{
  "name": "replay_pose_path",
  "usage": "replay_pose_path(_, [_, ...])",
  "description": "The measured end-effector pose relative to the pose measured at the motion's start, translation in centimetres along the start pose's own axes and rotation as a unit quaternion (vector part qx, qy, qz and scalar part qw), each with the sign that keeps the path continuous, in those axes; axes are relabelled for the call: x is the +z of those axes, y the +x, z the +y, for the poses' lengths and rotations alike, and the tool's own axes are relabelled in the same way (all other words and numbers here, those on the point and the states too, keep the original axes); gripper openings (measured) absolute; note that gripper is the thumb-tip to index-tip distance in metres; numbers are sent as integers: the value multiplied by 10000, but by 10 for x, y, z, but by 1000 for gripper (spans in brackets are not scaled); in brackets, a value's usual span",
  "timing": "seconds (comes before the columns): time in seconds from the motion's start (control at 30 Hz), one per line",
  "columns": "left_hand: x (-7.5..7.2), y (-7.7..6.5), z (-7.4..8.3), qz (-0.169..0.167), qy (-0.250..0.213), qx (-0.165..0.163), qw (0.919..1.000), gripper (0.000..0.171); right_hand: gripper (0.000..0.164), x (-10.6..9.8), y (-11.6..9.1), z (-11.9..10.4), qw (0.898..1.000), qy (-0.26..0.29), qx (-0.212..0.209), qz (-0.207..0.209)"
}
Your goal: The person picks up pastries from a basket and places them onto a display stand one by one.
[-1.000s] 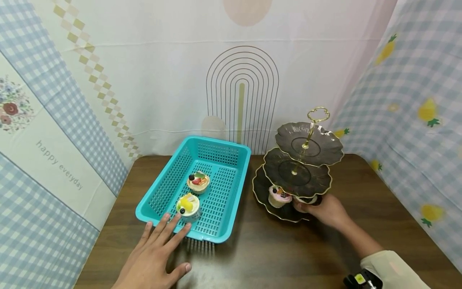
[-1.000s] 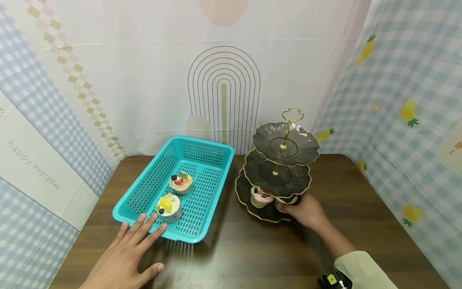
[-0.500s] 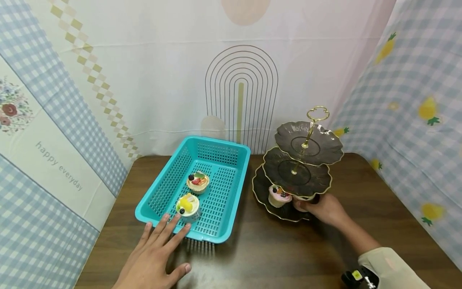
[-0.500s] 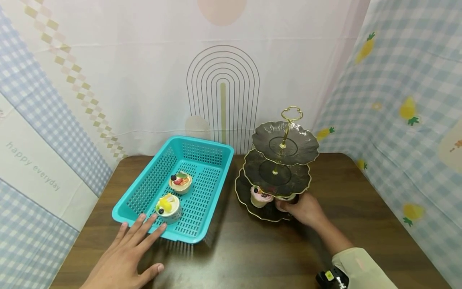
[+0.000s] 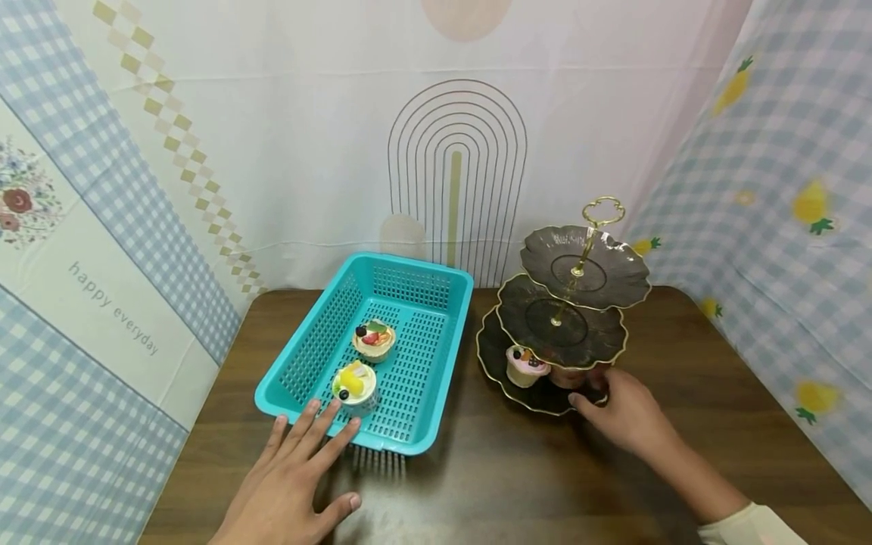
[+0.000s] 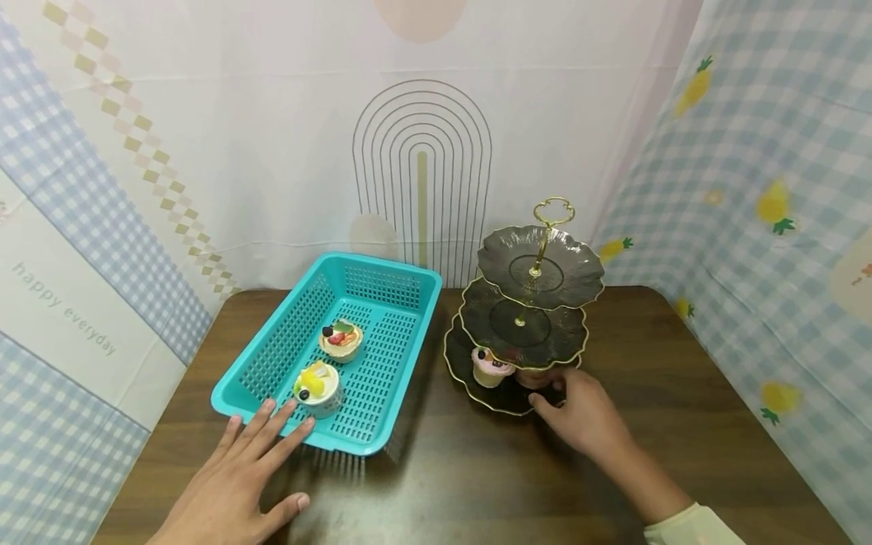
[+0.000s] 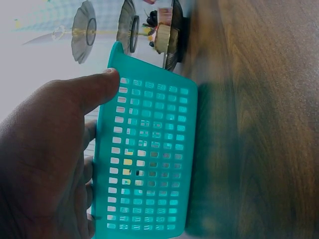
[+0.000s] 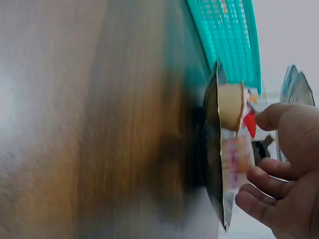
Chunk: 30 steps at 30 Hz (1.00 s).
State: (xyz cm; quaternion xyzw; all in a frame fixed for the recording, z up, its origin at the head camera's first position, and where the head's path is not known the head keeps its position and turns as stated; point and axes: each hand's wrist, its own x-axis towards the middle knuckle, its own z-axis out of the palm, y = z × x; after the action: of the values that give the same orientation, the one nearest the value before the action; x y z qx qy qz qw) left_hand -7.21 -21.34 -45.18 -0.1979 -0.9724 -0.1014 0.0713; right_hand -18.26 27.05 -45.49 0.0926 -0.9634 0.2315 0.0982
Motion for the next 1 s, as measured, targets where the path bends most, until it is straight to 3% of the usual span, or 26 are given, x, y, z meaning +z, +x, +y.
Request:
replay_pose_path(0.2, [-2, 0, 0, -60, -7, -32, 10000, 87, 27, 0, -4, -24, 9983, 271, -315, -396])
replay_pose_path(0.33, [-2, 0, 0, -108, -20, -68, 9999, 87, 25, 0, -4, -39, 9927, 663, -788, -635])
replay_pose_path(0.6, [-2, 0, 0, -78, -17, -50, 10000, 88, 32, 1, 0, -77, 9618, 1411, -1837, -1459])
replay_pose_path(0.7, [-2, 0, 0, -83, -18, -56, 9999, 88, 35, 2, 4, -89, 9565, 1516, -1937, -1568])
replay_pose_path(1.0, [-2, -1, 0, -78, -40, -65, 9999, 87, 39, 11, 18, -117, 9546, 1582, -2056, -1465])
